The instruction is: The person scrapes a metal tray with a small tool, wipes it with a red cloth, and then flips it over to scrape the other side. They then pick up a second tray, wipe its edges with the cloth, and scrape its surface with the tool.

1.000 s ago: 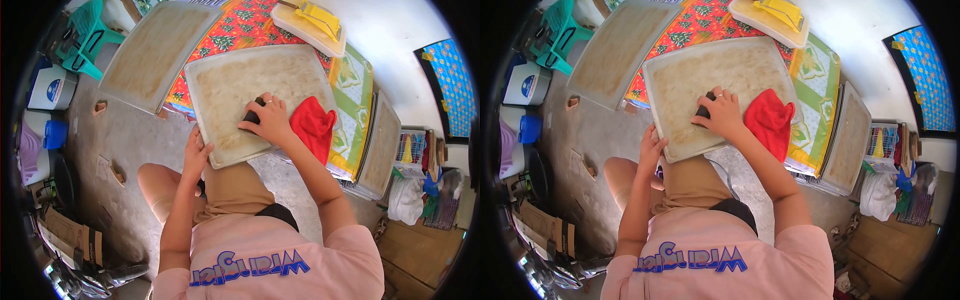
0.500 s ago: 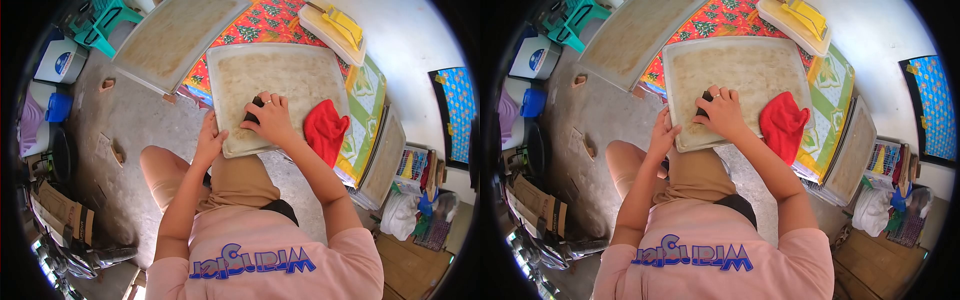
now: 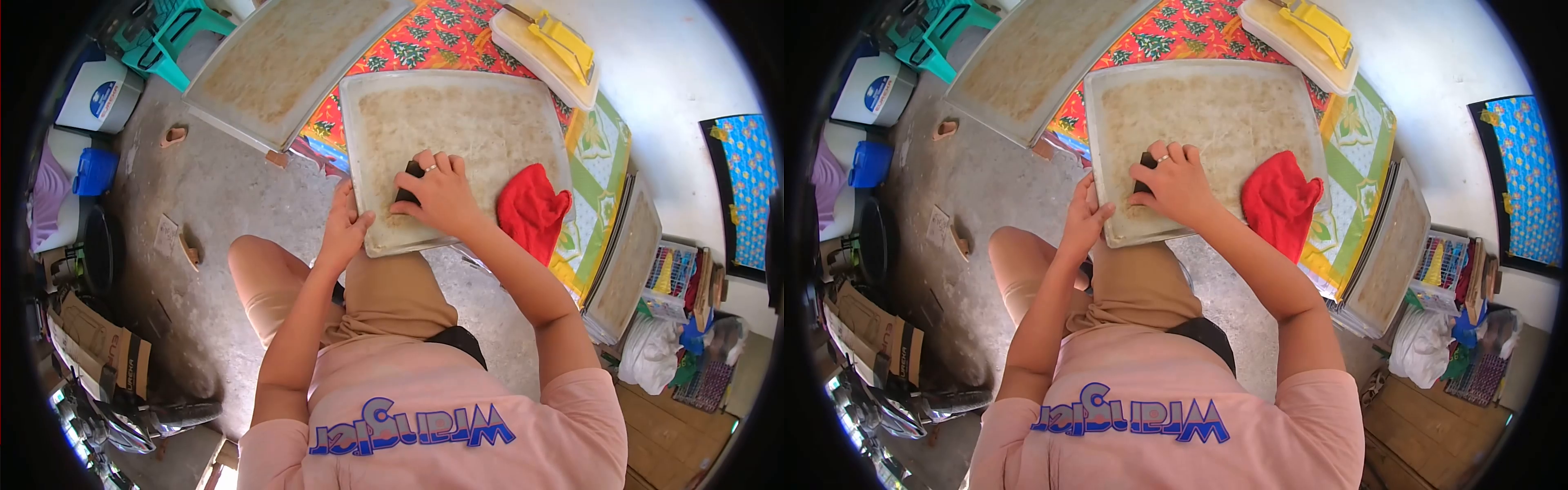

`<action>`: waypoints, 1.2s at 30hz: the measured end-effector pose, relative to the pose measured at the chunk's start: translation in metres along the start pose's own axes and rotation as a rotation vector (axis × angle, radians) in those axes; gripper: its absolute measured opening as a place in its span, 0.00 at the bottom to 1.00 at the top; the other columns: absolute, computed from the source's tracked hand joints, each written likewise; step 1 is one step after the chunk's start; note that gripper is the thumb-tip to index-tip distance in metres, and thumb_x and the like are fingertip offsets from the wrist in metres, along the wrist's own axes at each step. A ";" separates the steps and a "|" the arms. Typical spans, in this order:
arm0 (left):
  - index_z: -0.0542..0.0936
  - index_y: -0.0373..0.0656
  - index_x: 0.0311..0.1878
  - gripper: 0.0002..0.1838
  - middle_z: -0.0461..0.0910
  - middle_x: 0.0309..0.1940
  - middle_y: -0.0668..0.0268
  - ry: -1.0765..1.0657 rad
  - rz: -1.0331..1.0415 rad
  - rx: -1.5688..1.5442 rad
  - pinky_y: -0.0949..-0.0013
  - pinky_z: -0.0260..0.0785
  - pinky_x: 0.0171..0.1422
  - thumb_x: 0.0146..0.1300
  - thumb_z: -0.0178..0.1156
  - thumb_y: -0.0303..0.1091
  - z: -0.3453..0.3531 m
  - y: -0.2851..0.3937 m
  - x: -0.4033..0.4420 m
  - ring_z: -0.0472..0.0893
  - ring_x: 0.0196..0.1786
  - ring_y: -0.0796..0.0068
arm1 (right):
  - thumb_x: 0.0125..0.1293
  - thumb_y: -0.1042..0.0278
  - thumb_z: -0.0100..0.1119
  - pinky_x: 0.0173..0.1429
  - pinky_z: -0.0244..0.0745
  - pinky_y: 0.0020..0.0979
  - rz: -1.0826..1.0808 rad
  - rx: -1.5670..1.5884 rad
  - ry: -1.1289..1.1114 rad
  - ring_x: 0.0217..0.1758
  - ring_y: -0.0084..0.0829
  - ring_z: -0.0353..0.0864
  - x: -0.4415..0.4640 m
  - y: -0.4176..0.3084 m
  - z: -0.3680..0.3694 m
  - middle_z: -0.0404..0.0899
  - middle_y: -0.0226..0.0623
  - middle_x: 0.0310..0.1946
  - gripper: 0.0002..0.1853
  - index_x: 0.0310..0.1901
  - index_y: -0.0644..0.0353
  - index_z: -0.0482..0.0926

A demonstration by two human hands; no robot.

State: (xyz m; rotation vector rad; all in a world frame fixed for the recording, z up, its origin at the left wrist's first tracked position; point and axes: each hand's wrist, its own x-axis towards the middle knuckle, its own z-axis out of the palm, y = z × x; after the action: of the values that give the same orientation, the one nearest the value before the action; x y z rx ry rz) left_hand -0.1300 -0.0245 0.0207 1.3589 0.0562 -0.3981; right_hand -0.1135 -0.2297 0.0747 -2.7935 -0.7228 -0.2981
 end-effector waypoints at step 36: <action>0.51 0.38 0.76 0.39 0.72 0.64 0.49 -0.008 -0.172 0.019 0.67 0.75 0.62 0.64 0.56 0.16 -0.002 0.011 -0.005 0.80 0.60 0.65 | 0.51 0.47 0.74 0.56 0.67 0.49 0.319 0.098 0.098 0.52 0.51 0.75 -0.017 0.043 0.000 0.76 0.46 0.46 0.27 0.52 0.47 0.79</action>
State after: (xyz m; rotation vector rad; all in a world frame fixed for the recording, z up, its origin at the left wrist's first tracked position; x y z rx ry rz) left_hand -0.1309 -0.0196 0.0320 1.3753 0.1639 -0.5500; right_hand -0.1064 -0.2737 0.0626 -2.7217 -0.2556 -0.3248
